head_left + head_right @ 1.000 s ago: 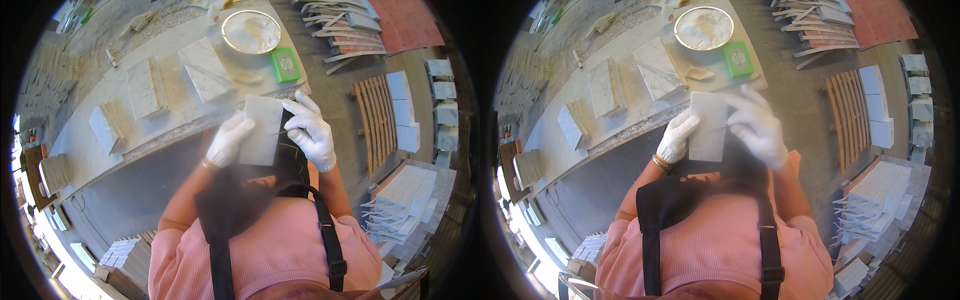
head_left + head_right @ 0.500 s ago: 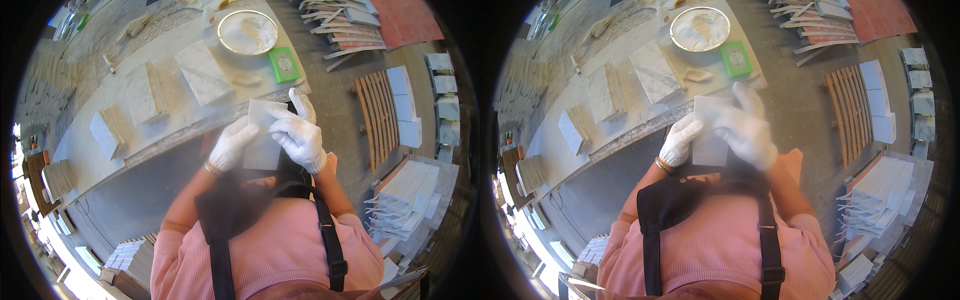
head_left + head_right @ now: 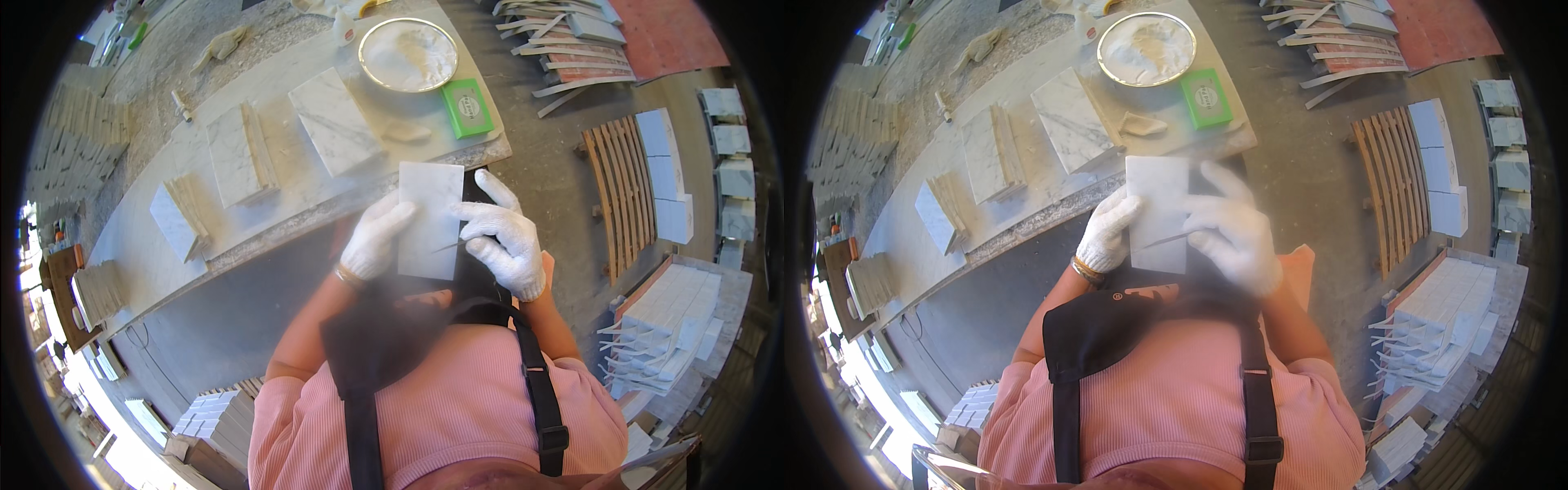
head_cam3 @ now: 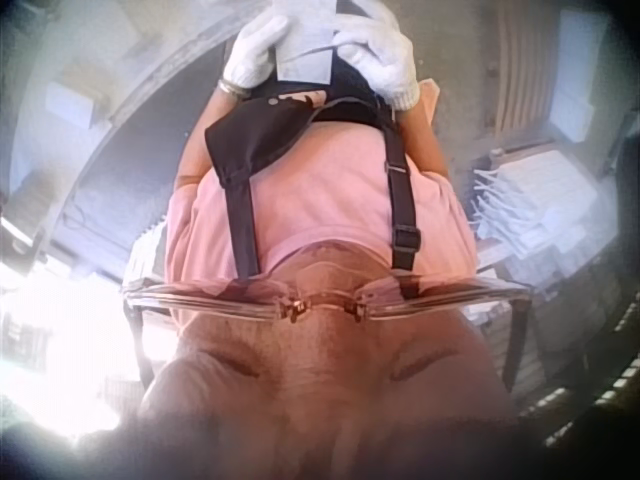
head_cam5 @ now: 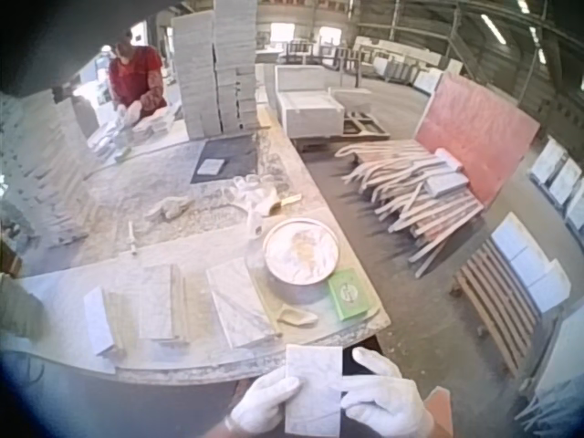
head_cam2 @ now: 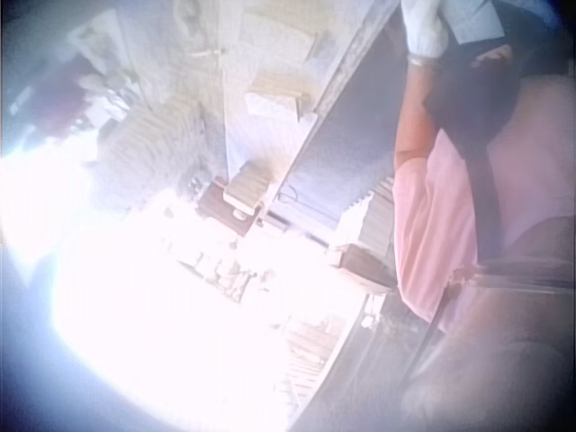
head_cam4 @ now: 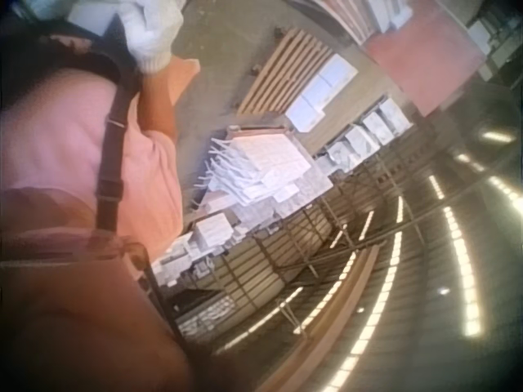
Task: The person applies a white paste to the edges of rectangular tiles using a small metal spatula, then uses a green sponge to wipe the edges. The person repeats this process on multiple tiles, stacking them on the table.
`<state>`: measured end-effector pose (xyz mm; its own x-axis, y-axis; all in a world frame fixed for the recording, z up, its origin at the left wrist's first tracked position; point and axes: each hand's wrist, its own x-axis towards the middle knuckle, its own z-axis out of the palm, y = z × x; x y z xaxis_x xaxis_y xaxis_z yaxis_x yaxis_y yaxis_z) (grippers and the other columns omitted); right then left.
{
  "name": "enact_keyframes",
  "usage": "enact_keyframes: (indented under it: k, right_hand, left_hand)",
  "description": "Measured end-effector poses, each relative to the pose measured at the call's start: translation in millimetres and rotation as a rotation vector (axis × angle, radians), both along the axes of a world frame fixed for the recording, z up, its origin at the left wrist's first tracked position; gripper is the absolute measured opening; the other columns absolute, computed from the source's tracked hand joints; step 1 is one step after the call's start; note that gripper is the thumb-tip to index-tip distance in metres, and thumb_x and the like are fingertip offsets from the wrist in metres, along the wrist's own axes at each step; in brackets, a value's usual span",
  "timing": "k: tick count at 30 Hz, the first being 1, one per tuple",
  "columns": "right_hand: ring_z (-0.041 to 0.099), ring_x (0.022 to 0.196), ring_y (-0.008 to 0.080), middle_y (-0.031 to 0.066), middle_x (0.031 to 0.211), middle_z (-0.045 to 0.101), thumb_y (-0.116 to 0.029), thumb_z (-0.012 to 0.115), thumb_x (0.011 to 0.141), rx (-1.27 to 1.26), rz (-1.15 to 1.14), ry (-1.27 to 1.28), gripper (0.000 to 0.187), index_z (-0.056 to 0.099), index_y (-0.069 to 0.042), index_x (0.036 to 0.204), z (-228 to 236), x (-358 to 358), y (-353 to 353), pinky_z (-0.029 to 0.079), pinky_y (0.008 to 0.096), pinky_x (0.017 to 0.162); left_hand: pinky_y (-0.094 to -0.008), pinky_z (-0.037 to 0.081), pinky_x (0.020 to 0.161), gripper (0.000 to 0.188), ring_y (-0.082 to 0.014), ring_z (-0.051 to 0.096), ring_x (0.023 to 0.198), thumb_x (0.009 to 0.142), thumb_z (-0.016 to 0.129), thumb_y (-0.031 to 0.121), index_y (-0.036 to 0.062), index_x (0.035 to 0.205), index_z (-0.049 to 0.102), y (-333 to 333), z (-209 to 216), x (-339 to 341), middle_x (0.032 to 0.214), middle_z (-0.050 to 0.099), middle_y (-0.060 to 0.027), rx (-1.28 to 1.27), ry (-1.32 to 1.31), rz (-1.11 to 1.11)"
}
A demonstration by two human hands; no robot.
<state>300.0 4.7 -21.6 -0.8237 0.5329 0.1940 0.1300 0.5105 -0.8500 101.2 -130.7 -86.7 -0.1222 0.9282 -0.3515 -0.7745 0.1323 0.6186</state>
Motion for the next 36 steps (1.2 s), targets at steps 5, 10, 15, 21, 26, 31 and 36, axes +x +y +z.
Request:
enact_keyframes:
  k: [5,10,15,21,26,31,36]
  right_hand:
    - [0.047,0.147,0.0336,0.0175,0.131,0.072,-0.01,0.07,0.094,-0.225,-0.133,0.092,0.009,0.071,-0.004,0.101,6.7,23.3,12.8,0.039,0.046,0.119]
    - [0.052,0.142,0.0362,0.0232,0.133,0.068,-0.018,0.067,0.1,-0.317,-0.231,0.146,0.021,0.068,0.001,0.106,-0.7,29.4,16.4,0.054,0.049,0.105]
    - [0.054,0.139,0.0354,0.0247,0.135,0.066,-0.017,0.067,0.1,-0.361,-0.221,0.208,0.022,0.068,0.003,0.109,-7.3,28.4,17.7,0.056,0.0482,0.103]
    - [0.06,0.133,0.0338,0.0232,0.135,0.067,-0.016,0.066,0.099,-0.384,-0.251,0.195,0.023,0.068,0.003,0.112,-5.0,27.9,18.0,0.052,0.0453,0.107]
    - [0.063,0.126,0.0299,0.0212,0.133,0.069,-0.015,0.066,0.098,-0.404,-0.284,0.201,0.024,0.069,0.003,0.114,-3.7,25.5,18.0,0.049,0.0422,0.108]
    - [0.068,0.109,0.0215,0.0152,0.122,0.072,-0.014,0.066,0.099,-0.389,-0.385,0.127,0.022,0.069,0.002,0.114,-1.9,17.8,20.3,0.054,0.0358,0.097]
    - [0.066,0.092,0.0135,0.0076,0.108,0.071,-0.013,0.066,0.101,-0.458,-0.396,0.141,0.019,0.07,0.001,0.114,1.0,-0.4,29.0,0.053,0.0294,0.083]
  left_hand:
    - [-0.0375,0.044,0.111,0.056,-0.0199,0.058,0.127,0.102,0.066,0.028,-0.0035,0.147,0.055,1.7,-2.9,-0.5,0.141,0.063,-0.0107,0.001,-0.009,0.001]
    - [-0.0374,0.043,0.112,0.058,-0.0201,0.058,0.128,0.102,0.067,0.029,-0.0044,0.147,0.054,-0.2,-2.0,0.8,0.142,0.062,-0.011,-0.005,-0.039,0.001]
    - [-0.0375,0.044,0.112,0.059,-0.0197,0.058,0.127,0.102,0.067,0.03,-0.004,0.148,0.053,-0.2,1.1,-0.8,0.142,0.062,-0.0108,0.005,-0.025,-0.012]
    - [-0.0364,0.044,0.111,0.058,-0.0184,0.057,0.126,0.102,0.066,0.03,-0.0026,0.148,0.054,0.7,10.2,-6.1,0.14,0.063,-0.0094,0.03,0.084,-0.071]
    - [-0.0321,0.048,0.102,0.052,-0.0147,0.061,0.114,0.103,0.066,0.031,-0.0014,0.144,0.059,1.9,27.3,-15.1,0.128,0.068,-0.0057,-0.004,0.294,-0.074]
    - [-0.0327,0.05,0.1,0.054,-0.0136,0.061,0.111,0.101,0.07,0.034,-0.0027,0.14,0.062,-0.7,46.3,-37.8,0.126,0.069,-0.007,-0.016,0.509,-0.028]
    - [-0.0332,0.049,0.101,0.058,-0.0155,0.062,0.113,0.1,0.071,0.038,-0.0026,0.14,0.062,-9.0,51.8,-60.1,0.125,0.071,-0.0089,-0.038,0.578,-0.001]
